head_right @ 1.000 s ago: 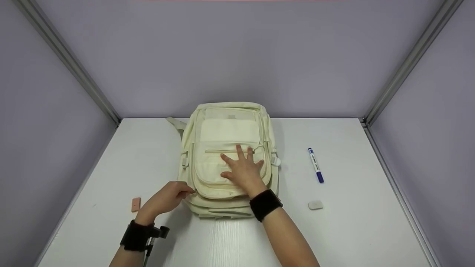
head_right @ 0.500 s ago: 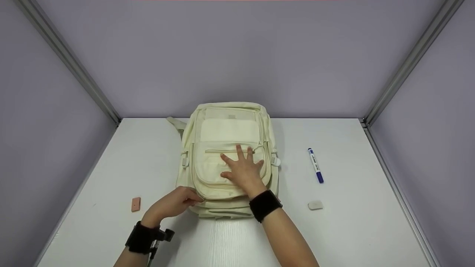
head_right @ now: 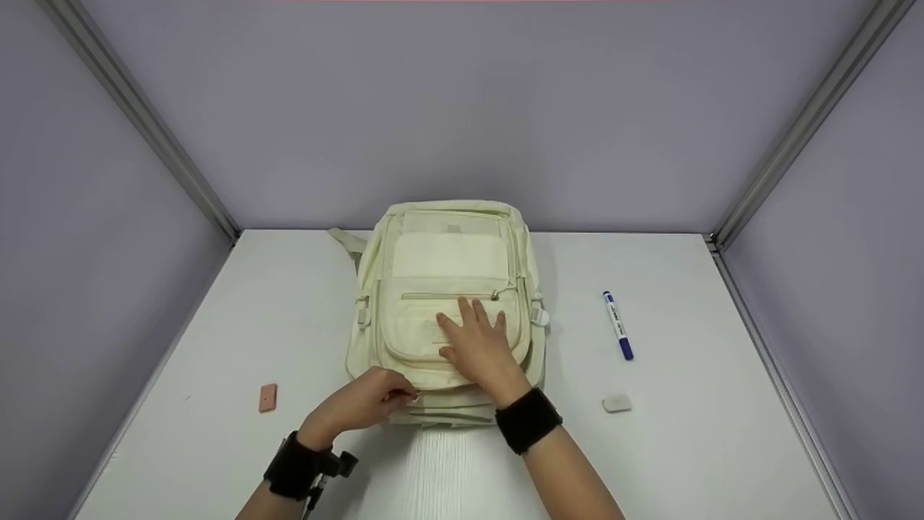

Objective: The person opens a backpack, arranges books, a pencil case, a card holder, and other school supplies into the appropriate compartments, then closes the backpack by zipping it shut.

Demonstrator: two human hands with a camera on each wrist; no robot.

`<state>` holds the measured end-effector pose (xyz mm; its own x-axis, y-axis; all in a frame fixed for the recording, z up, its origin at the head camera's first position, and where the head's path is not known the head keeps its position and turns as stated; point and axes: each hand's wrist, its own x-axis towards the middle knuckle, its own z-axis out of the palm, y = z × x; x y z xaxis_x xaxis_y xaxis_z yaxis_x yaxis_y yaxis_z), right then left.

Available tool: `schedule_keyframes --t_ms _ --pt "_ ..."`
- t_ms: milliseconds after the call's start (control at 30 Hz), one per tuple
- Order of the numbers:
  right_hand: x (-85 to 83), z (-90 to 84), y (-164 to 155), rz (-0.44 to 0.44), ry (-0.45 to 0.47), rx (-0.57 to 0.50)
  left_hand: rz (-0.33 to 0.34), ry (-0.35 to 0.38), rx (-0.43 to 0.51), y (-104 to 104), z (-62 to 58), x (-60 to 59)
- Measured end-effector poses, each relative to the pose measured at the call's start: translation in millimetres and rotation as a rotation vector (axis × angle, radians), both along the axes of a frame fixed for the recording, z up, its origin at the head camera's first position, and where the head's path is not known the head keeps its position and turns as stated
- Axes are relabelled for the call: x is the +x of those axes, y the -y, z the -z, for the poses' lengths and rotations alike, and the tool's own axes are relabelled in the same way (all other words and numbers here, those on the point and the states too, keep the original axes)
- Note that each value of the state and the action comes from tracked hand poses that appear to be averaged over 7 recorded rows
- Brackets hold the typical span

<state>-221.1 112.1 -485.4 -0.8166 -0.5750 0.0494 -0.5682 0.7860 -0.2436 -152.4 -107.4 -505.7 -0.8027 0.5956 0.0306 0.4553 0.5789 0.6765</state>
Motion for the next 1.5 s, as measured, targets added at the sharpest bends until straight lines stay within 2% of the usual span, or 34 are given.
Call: schedule_keyframes --t_ms 133,200,233,367,433,700,900,967,1067,1167,1233,1333,1500 --pt "15.3 -5.5 2.5 -0.186 -0.085 -0.12 0.006 0.017 0.034 -0.6 -0.3 0.1" --pt "23.0 -5.8 5.9 -0.257 -0.051 -0.158 -0.008 0.029 0.052 -0.8 -1.1 0.5" --pt "26.6 -5.9 7.9 -0.277 -0.001 -0.17 -0.023 0.037 0.071 -1.1 -1.7 0.6" --pt "37.6 -1.2 14.0 -0.302 0.239 -0.17 -0.101 0.088 0.182 -2.6 -4.6 2.3" --pt "40.4 2.9 15.7 -0.316 0.298 -0.16 -0.13 0.096 0.234 -3.9 -5.0 2.7" --pt "43.7 15.4 17.5 -0.339 0.354 -0.269 -0.163 0.047 0.291 -6.3 -4.5 4.5" --pt "49.0 19.8 15.9 -0.324 0.358 -0.259 -0.105 0.085 0.371 0.1 -1.3 6.2" --pt "50.3 20.5 15.1 -0.313 0.337 -0.246 -0.095 0.015 0.387 2.1 2.6 5.1" --pt "51.1 20.4 14.2 -0.294 0.301 -0.242 -0.091 -0.227 0.335 4.5 12.5 1.0" --pt "51.8 19.3 14.0 -0.283 0.293 -0.241 -0.094 -0.459 0.239 6.1 25.7 -3.4" --pt "52.6 19.0 14.1 -0.264 0.312 -0.246 -0.086 -0.53 0.179 6.7 32.5 -4.9" --pt "54.5 18.8 14.5 -0.25 0.299 -0.248 -0.087 -0.598 0.095 6.7 36.8 -4.8" --pt "58.2 18.5 13.1 -0.227 0.225 -0.242 -0.104 -0.711 -0.007 2.8 38.9 -5.8"
